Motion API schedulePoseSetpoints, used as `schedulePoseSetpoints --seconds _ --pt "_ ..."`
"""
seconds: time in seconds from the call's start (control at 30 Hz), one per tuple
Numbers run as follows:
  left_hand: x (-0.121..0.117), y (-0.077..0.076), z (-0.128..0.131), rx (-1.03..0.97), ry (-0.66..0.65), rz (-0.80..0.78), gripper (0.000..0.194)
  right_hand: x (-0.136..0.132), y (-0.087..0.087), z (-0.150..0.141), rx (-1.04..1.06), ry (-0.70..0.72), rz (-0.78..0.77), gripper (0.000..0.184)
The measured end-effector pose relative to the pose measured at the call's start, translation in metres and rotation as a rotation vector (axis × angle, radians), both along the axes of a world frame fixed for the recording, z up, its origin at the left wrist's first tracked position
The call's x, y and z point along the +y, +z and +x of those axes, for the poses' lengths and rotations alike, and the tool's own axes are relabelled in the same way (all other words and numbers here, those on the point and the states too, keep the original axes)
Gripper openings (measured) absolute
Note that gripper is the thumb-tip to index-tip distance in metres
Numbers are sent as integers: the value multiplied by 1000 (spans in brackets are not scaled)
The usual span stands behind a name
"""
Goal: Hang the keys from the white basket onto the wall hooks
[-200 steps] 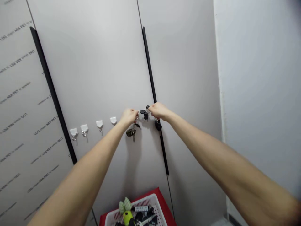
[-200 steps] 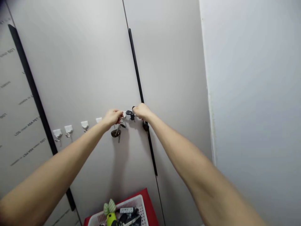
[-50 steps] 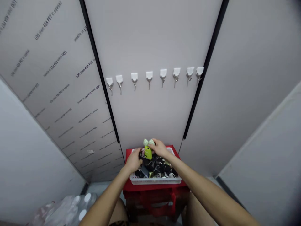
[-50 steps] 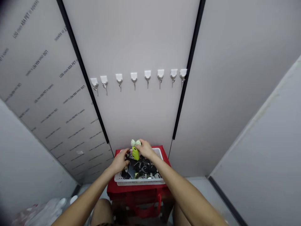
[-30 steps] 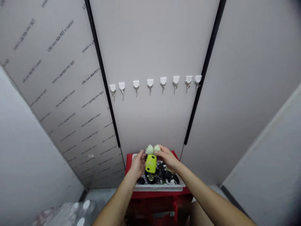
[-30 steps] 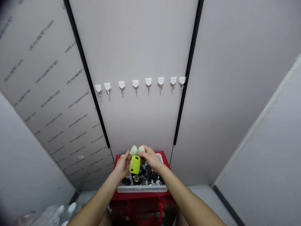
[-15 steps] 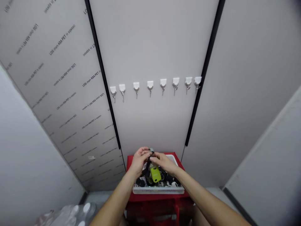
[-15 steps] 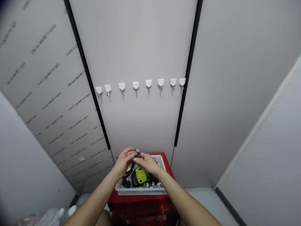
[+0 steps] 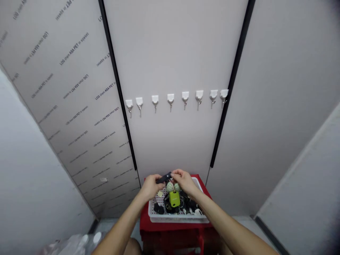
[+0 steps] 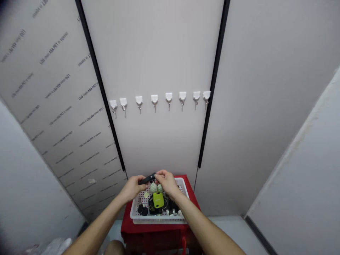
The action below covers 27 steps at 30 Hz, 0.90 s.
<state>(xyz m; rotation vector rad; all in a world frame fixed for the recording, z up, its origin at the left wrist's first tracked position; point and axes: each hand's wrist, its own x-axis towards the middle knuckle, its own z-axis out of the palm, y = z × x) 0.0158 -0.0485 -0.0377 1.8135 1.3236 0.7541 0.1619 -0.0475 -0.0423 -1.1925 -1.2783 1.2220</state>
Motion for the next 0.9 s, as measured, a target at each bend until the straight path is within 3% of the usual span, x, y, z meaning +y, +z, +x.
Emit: schedulePoseSetpoints --seconds 0.07,0.13,0.23,0.3,0.4,0.5,0.63,0.73,0.9 --pt "4 14 -10 194 -24 97 17 1 3 1 -140 -46 68 19" --pt "8 29 -14 336 -90 164 19 1 7 -2 -282 -23 241 25" --pt "11 52 -15 493 -132 214 20 0 12 -13 -383 168 447 31" --pt "14 67 -17 525 -110 194 20 1 15 -21 -360 253 414 24" --pt "17 90 -27 351 -110 72 21 6 22 -31 -303 240 344 22" --pt "21 108 -37 -31 -79 -46 22 9 36 -40 -253 209 380 25" --pt "28 123 -42 -465 75 -5 23 12 62 -55 -198 161 447 30" --pt "35 134 -47 -605 195 93 24 20 82 -73 -103 74 417 36" --pt "48 167 -66 -630 290 233 29 41 116 -106 54 8 328 35"
